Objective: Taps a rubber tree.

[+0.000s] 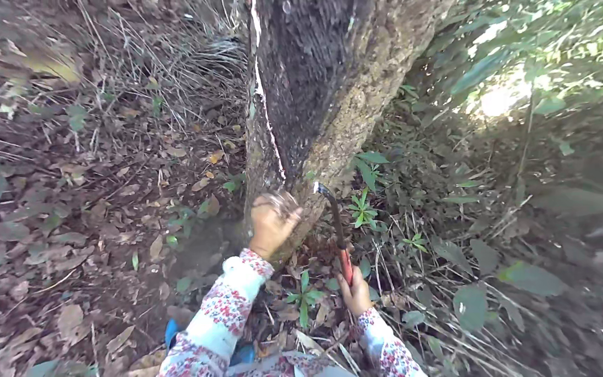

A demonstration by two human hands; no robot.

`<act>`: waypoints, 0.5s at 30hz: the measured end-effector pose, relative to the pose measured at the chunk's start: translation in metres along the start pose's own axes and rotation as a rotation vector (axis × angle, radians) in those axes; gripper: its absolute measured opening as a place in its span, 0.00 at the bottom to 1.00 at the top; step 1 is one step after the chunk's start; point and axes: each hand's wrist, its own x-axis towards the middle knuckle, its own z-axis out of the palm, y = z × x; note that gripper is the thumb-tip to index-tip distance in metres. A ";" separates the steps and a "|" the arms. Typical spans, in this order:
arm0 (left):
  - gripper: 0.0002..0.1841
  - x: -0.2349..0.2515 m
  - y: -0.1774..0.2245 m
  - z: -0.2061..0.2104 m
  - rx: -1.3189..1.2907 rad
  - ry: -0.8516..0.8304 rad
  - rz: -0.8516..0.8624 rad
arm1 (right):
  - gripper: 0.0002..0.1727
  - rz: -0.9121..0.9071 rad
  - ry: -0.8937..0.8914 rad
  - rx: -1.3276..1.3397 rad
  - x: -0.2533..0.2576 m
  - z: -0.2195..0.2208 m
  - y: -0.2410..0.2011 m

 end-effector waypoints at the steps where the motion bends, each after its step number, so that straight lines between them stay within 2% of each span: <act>1: 0.28 0.009 -0.009 -0.008 0.095 -0.109 -0.152 | 0.24 0.002 0.004 0.021 -0.008 0.000 0.000; 3: 0.38 0.032 -0.019 -0.008 0.236 -0.284 -0.326 | 0.23 0.030 -0.023 0.066 -0.016 0.002 -0.006; 4: 0.40 0.040 -0.022 -0.004 0.292 -0.318 -0.310 | 0.23 0.044 -0.038 0.089 -0.018 0.004 -0.012; 5: 0.38 0.045 -0.027 0.002 0.332 -0.323 -0.252 | 0.23 0.047 -0.036 0.107 -0.019 0.007 -0.018; 8: 0.25 0.045 -0.045 0.022 0.366 -0.203 -0.025 | 0.24 0.050 -0.022 0.155 -0.025 0.015 -0.028; 11: 0.12 0.038 -0.059 0.032 0.411 -0.123 0.125 | 0.24 0.052 -0.004 0.166 -0.032 0.020 -0.029; 13: 0.08 0.037 -0.064 0.033 0.444 -0.054 0.235 | 0.24 0.050 0.012 0.161 -0.037 0.022 -0.028; 15: 0.06 0.039 -0.066 0.027 0.455 -0.069 0.283 | 0.24 0.069 0.009 0.162 -0.041 0.022 -0.028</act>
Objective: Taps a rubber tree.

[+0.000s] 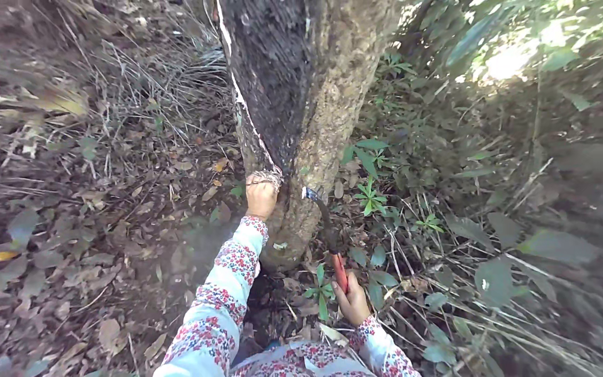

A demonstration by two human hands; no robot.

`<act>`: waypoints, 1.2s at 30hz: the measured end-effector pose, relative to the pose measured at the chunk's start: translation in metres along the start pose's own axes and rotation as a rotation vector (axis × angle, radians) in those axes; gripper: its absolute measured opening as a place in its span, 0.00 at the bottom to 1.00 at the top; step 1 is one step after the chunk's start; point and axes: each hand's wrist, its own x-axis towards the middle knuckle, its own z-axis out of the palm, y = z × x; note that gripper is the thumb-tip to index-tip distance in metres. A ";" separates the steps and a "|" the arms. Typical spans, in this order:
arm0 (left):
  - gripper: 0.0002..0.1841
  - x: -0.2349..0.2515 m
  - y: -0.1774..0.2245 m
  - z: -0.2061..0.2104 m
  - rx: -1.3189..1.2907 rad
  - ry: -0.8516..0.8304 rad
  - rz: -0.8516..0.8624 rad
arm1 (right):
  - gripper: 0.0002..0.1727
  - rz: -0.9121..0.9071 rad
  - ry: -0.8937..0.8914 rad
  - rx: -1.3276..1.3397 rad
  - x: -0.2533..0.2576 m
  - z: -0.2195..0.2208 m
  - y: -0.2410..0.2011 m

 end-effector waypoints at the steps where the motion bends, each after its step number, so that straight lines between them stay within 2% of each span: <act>1: 0.05 0.003 -0.002 -0.004 -0.009 -0.040 0.007 | 0.24 0.017 -0.005 0.010 -0.001 0.000 -0.002; 3: 0.06 0.012 -0.002 -0.021 -0.104 -0.211 -0.075 | 0.22 0.041 -0.020 0.022 -0.004 0.000 -0.008; 5: 0.12 0.022 -0.002 -0.039 -0.331 -0.313 -0.302 | 0.22 0.080 -0.069 0.031 -0.003 0.000 -0.016; 7: 0.16 0.030 -0.003 -0.049 -0.605 -0.256 -0.545 | 0.23 0.138 -0.151 0.029 0.002 0.000 -0.028; 9: 0.20 0.034 -0.001 -0.058 -0.795 -0.226 -0.646 | 0.23 0.198 -0.231 0.015 0.008 0.002 -0.043; 11: 0.20 0.035 0.005 -0.061 -0.795 -0.256 -0.649 | 0.23 0.235 -0.291 -0.003 0.012 0.003 -0.053; 15: 0.18 0.023 0.021 -0.058 -0.320 -0.413 -0.461 | 0.23 0.247 -0.288 -0.008 0.004 0.000 -0.056; 17: 0.18 0.021 0.028 -0.047 -0.161 -0.425 -0.404 | 0.23 0.248 -0.256 0.004 -0.006 -0.004 -0.049; 21: 0.16 0.023 0.033 -0.033 -0.029 -0.403 -0.339 | 0.22 0.238 -0.128 0.006 -0.027 -0.007 -0.035; 24: 0.16 0.023 0.039 -0.031 -0.002 -0.425 -0.378 | 0.21 0.263 -0.098 0.006 -0.032 -0.008 -0.041; 27: 0.16 0.029 0.038 -0.036 -0.174 -0.399 -0.424 | 0.21 0.289 -0.116 0.024 -0.031 -0.006 -0.052; 30: 0.18 0.037 0.027 -0.044 -0.592 -0.301 -0.655 | 0.22 0.313 -0.177 0.021 -0.022 -0.005 -0.065; 32: 0.18 0.035 0.018 -0.041 -0.832 -0.197 -0.747 | 0.23 0.332 -0.227 0.010 -0.014 -0.003 -0.077; 36: 0.15 0.038 0.020 -0.050 -1.034 -0.202 -0.822 | 0.23 0.322 -0.268 -0.001 0.008 0.006 -0.091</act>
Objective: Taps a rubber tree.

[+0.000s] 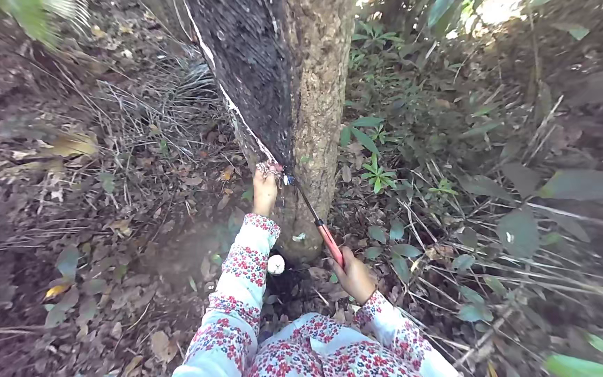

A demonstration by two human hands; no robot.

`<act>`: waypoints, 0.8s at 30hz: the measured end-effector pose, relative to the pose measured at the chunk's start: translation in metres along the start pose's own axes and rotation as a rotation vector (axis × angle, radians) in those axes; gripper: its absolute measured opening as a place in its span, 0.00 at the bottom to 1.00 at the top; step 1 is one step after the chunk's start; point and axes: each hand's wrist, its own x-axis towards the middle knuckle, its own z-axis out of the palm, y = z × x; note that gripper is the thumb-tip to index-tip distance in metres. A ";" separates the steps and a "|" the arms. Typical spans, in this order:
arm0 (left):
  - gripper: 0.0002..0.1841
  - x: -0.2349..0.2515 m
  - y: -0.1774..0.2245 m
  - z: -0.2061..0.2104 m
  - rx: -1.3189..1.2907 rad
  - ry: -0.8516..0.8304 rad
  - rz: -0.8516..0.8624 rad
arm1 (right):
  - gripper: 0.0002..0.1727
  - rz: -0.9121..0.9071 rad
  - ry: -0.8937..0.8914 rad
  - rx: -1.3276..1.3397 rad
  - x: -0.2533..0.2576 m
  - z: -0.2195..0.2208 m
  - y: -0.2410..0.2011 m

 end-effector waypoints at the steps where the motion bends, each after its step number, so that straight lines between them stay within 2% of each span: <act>1: 0.16 -0.002 0.002 -0.001 -0.020 -0.018 -0.026 | 0.24 0.004 -0.011 -0.015 0.005 0.001 -0.005; 3: 0.16 -0.006 0.004 -0.009 -0.011 -0.082 -0.079 | 0.23 0.021 -0.023 -0.030 0.011 0.004 -0.013; 6: 0.17 -0.014 0.008 -0.031 0.159 -0.196 -0.132 | 0.24 0.053 -0.021 -0.008 0.012 0.012 -0.021; 7: 0.18 -0.012 0.006 -0.042 0.192 -0.185 -0.133 | 0.24 0.058 -0.016 0.002 0.011 0.015 -0.022; 9: 0.19 0.000 0.011 -0.066 0.110 0.014 -0.142 | 0.24 0.070 -0.016 0.018 0.009 0.020 -0.026; 11: 0.13 0.020 0.064 -0.081 -0.076 0.313 -0.331 | 0.24 0.068 0.002 0.038 0.007 0.025 -0.029; 12: 0.11 0.033 0.085 -0.090 -0.188 0.433 -0.338 | 0.24 0.068 0.011 0.043 0.005 0.026 -0.029; 13: 0.11 0.047 0.086 -0.106 -0.312 0.482 -0.199 | 0.24 0.065 0.021 0.050 0.004 0.026 -0.030; 14: 0.12 0.064 0.072 -0.126 -0.447 0.435 0.040 | 0.23 0.055 0.037 0.059 0.002 0.027 -0.031; 15: 0.14 0.081 0.067 -0.142 -0.533 0.329 0.202 | 0.23 0.042 0.060 0.063 0.000 0.028 -0.033; 16: 0.14 0.094 0.073 -0.150 -0.605 0.245 0.285 | 0.22 0.034 0.077 0.063 -0.003 0.030 -0.034; 18: 0.14 0.109 0.099 -0.151 -0.723 0.080 0.312 | 0.22 0.033 0.109 0.062 -0.010 0.036 -0.041; 20: 0.14 0.119 0.120 -0.143 -0.578 -0.089 0.266 | 0.22 0.055 0.140 0.066 -0.019 0.047 -0.052; 22: 0.15 0.123 0.133 -0.128 -0.120 -0.162 0.251 | 0.22 0.072 0.190 0.092 -0.026 0.064 -0.062; 24: 0.21 0.124 0.138 -0.115 0.355 -0.257 0.244 | 0.22 0.079 0.245 0.138 -0.031 0.085 -0.071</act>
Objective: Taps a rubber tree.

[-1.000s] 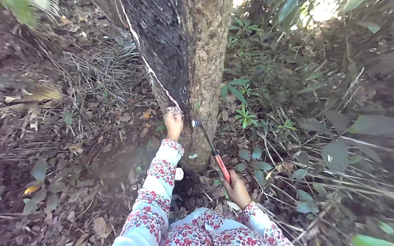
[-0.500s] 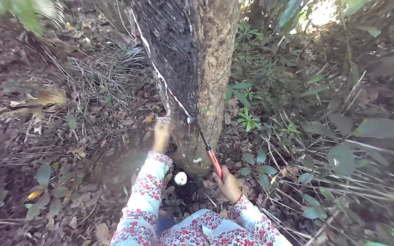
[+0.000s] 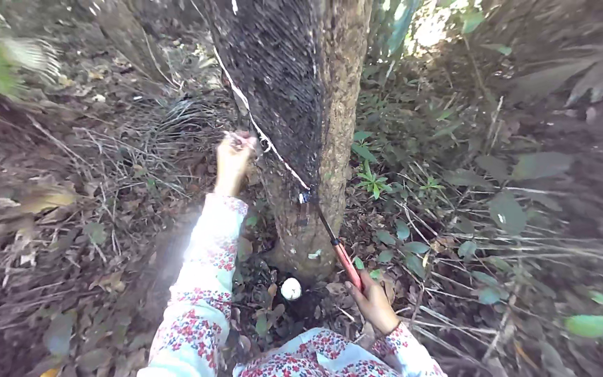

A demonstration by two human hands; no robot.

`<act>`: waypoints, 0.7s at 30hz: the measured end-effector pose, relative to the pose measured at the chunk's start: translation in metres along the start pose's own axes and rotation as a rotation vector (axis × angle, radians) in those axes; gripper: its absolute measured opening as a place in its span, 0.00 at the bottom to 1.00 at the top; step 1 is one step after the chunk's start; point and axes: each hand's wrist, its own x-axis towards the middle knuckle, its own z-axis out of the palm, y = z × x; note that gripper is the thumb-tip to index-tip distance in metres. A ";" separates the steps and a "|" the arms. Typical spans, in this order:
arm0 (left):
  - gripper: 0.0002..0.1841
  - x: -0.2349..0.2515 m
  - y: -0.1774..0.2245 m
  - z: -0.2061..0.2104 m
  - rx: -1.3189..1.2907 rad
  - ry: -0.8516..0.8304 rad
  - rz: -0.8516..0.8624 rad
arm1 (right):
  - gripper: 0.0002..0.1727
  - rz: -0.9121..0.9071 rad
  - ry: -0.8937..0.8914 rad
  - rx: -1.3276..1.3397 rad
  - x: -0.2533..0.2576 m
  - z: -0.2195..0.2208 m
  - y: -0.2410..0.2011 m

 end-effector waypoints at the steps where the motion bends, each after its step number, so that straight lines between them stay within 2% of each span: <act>1: 0.25 0.002 0.003 0.006 0.183 -0.063 -0.031 | 0.22 0.005 0.023 0.021 -0.005 0.010 -0.004; 3: 0.34 0.005 0.011 0.015 0.517 -0.159 -0.095 | 0.22 0.021 0.062 0.056 -0.017 0.030 -0.014; 5: 0.37 0.008 0.013 0.022 0.783 -0.235 -0.075 | 0.22 0.044 0.105 0.091 -0.032 0.048 -0.023; 8: 0.24 0.013 0.008 0.026 0.919 -0.335 0.075 | 0.21 0.070 0.193 0.121 -0.063 0.071 -0.021; 11: 0.20 0.013 -0.001 0.020 0.672 -0.316 0.156 | 0.22 0.125 0.250 0.119 -0.098 0.084 -0.011; 15: 0.21 0.011 -0.016 0.006 0.133 -0.092 0.166 | 0.21 0.235 0.308 0.130 -0.137 0.087 -0.003; 17: 0.19 0.007 0.004 -0.006 -0.085 0.042 0.010 | 0.21 0.262 0.332 0.152 -0.150 0.087 -0.001; 19: 0.15 0.002 0.036 -0.022 -0.189 0.215 -0.220 | 0.21 0.279 0.349 0.164 -0.162 0.085 -0.001; 20: 0.17 0.008 0.034 -0.035 -0.269 0.289 -0.302 | 0.21 0.284 0.352 0.169 -0.167 0.085 0.001; 21: 0.19 0.020 0.014 -0.049 -0.338 0.355 -0.319 | 0.21 0.285 0.352 0.177 -0.173 0.086 0.004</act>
